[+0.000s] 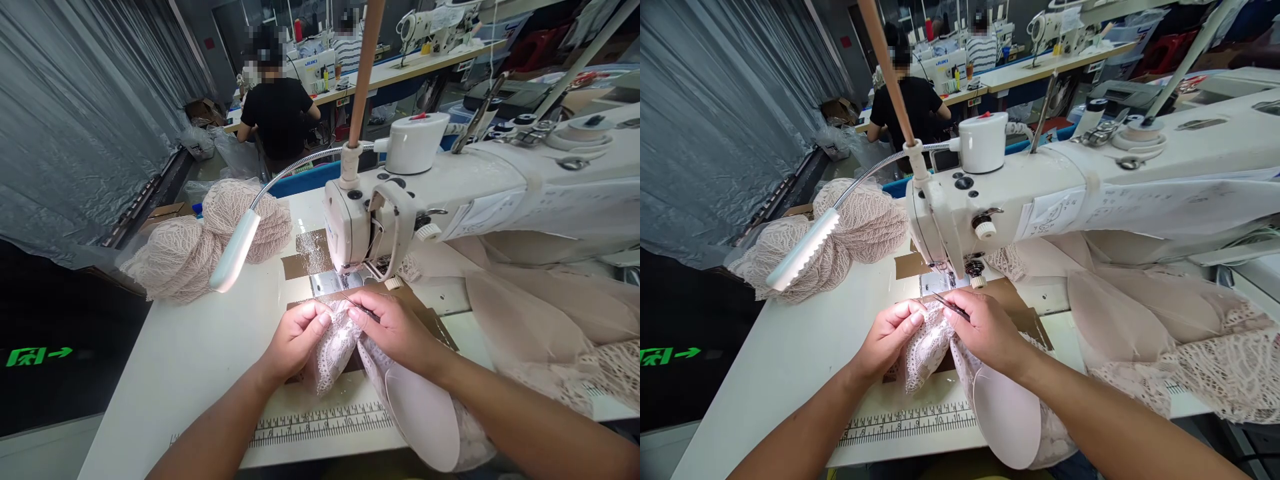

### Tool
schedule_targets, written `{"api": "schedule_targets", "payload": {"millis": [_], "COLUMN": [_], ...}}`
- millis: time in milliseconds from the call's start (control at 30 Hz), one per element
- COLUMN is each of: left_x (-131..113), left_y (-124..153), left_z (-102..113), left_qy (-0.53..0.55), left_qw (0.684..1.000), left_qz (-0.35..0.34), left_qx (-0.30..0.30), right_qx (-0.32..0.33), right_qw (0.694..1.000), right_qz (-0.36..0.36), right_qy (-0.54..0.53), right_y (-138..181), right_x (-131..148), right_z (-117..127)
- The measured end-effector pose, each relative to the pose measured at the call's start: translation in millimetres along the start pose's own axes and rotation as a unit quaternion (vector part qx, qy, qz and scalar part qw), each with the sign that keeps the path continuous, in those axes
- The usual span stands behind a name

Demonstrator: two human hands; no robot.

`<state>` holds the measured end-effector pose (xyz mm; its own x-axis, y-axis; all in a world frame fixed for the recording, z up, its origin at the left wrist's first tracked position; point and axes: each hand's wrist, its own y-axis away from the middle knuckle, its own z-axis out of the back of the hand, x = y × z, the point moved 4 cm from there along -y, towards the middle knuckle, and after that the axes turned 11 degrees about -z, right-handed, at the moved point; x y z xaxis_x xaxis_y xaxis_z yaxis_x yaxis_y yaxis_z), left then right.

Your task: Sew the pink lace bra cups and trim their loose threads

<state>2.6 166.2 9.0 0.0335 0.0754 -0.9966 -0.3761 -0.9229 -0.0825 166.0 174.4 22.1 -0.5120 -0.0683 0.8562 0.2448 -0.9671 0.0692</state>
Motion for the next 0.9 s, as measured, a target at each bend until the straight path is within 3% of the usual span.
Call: {"api": "schedule_targets", "payload": {"millis": [333, 500, 667, 900], "left_x": [-4.7, -5.0, -3.3, -6.7], "left_y": [-1.2, -1.1, -0.3, 0.1], "left_z": [-0.1, -0.2, 0.8, 1.0], "left_qy": [-0.023, -0.028, -0.025, -0.062], "left_qw": [1.000, 0.999, 0.999, 0.997], "left_qz": [-0.016, -0.030, -0.034, -0.055], "left_qx": [-0.003, 0.005, 0.004, -0.002], "right_qx": [-0.019, -0.054, -0.071, -0.031], "right_qw": [1.000, 0.986, 0.956, 0.962], "right_qz": [0.000, 0.060, 0.036, -0.047], "right_qy": [0.008, 0.146, 0.284, 0.267], "right_y": [-1.5, 1.2, 13.9, 32.0], "right_x": [-2.0, 2.7, 5.6, -17.9], "right_z": [2.7, 6.3, 20.9, 45.8]}}
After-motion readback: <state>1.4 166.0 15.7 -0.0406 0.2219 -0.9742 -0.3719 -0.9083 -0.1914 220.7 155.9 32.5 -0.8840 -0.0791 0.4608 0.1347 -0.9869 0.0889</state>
